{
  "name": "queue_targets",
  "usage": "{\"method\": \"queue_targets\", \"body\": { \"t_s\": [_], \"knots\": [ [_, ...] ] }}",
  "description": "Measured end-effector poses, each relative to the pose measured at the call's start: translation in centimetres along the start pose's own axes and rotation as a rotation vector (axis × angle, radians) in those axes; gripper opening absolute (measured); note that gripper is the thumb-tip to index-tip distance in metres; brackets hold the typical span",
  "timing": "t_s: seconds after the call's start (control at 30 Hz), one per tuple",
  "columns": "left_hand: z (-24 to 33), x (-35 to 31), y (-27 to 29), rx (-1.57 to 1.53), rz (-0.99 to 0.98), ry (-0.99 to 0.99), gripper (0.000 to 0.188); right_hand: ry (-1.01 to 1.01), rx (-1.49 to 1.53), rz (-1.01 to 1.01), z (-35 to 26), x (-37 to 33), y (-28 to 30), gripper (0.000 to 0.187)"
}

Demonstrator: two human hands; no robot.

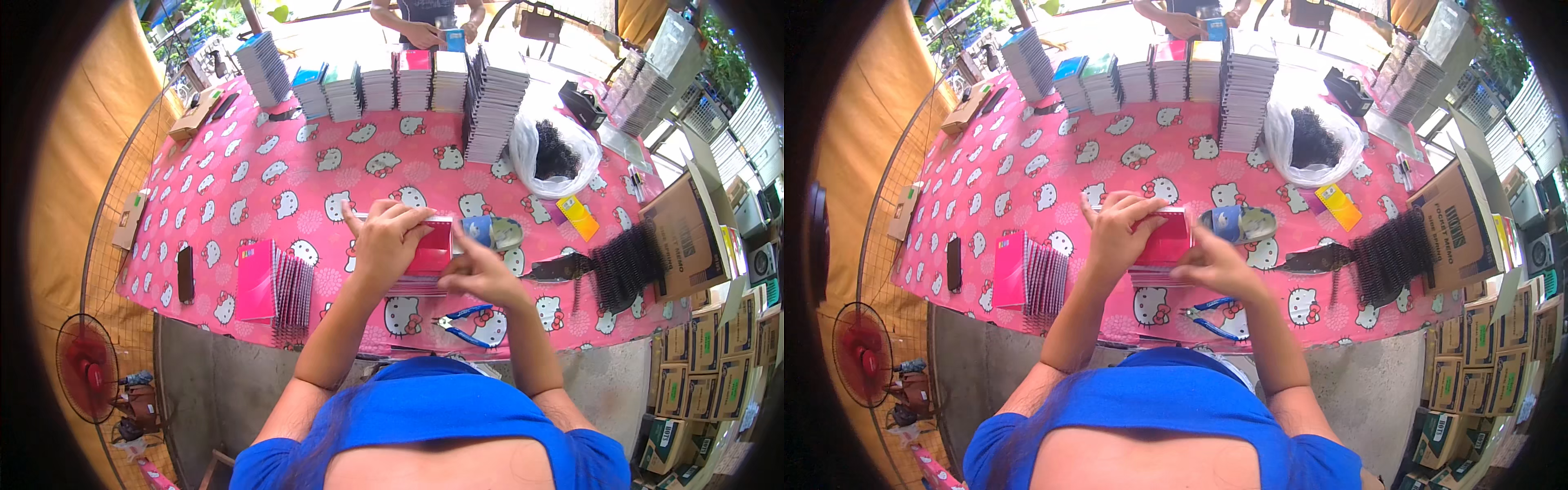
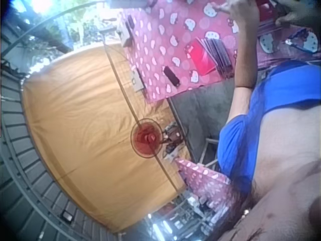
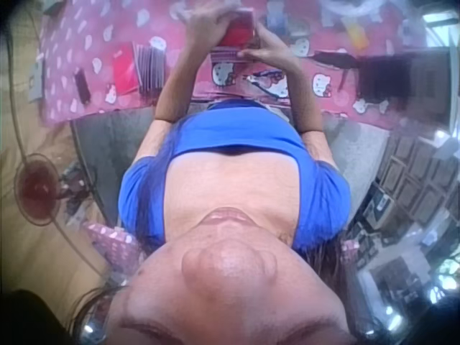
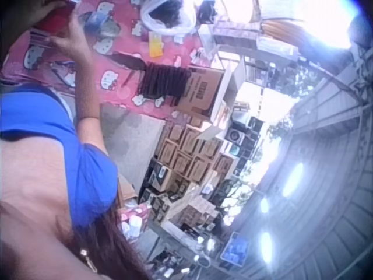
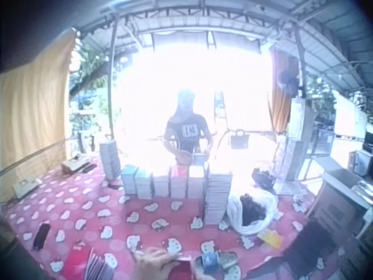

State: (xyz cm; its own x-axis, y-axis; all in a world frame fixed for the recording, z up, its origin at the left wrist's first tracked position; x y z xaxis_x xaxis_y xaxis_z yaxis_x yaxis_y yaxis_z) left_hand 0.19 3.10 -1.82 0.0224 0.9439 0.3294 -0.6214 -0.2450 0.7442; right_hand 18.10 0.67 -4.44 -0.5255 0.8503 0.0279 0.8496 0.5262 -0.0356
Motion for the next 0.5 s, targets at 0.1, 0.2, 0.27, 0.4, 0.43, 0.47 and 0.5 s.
{"method": "queue_targets", "body": {
  "t_s": [0.1, 0.2, 0.27, 0.4, 0.43, 0.47, 0.5],
  "knots": [
    [-0.2, 0.0, 0.2, 0.016, -0.007, 0.001, 0.021, -0.001, -0.025, -0.042, -0.5, 0.3, -0.8, 0.098],
    [0.4, -0.4, 0.6, 0.135, 0.084, -0.051, 0.024, 0.073, -0.12, 0.135, -1.5, -0.1, 2.3, 0.075],
    [0.8, -0.5, 0.4, 0.169, 0.151, -0.04, 0.026, 0.336, -0.48, 0.236, -2.0, 0.4, 3.6, 0.054],
    [0.5, -0.9, 0.2, 0.084, 0.131, 0.053, 0.027, 0.543, -0.782, 0.434, -3.7, 1.3, 3.2, 0.021],
    [0.6, -0.8, 0.3, 0.069, 0.123, 0.035, 0.027, 0.59, -0.871, 0.449, -3.7, 1.6, 3.4, 0.022],
    [0.8, -0.7, 0.4, 0.053, 0.114, 0.017, 0.027, 0.554, -0.848, 0.43, -3.5, 1.7, 3.7, 0.021],
    [0.8, -0.7, 0.7, 0.043, 0.109, 0.004, 0.027, 0.52, -0.82, 0.403, -3.6, 2.1, 3.7, 0.02]
  ]
}}
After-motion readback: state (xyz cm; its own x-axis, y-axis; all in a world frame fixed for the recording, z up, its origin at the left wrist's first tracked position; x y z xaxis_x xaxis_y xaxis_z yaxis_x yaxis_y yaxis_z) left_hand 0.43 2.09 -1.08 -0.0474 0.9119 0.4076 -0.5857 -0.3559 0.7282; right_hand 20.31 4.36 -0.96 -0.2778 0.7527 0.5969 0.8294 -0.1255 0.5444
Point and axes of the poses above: each hand's wrist, its own x-axis towards the middle knuckle, its own y-axis out of the back of the hand, z = x × y, the point moved 3 cm from there along x, towards the middle knuckle, and after that the axes turned 9 degrees about y, right-handed, at the moved point
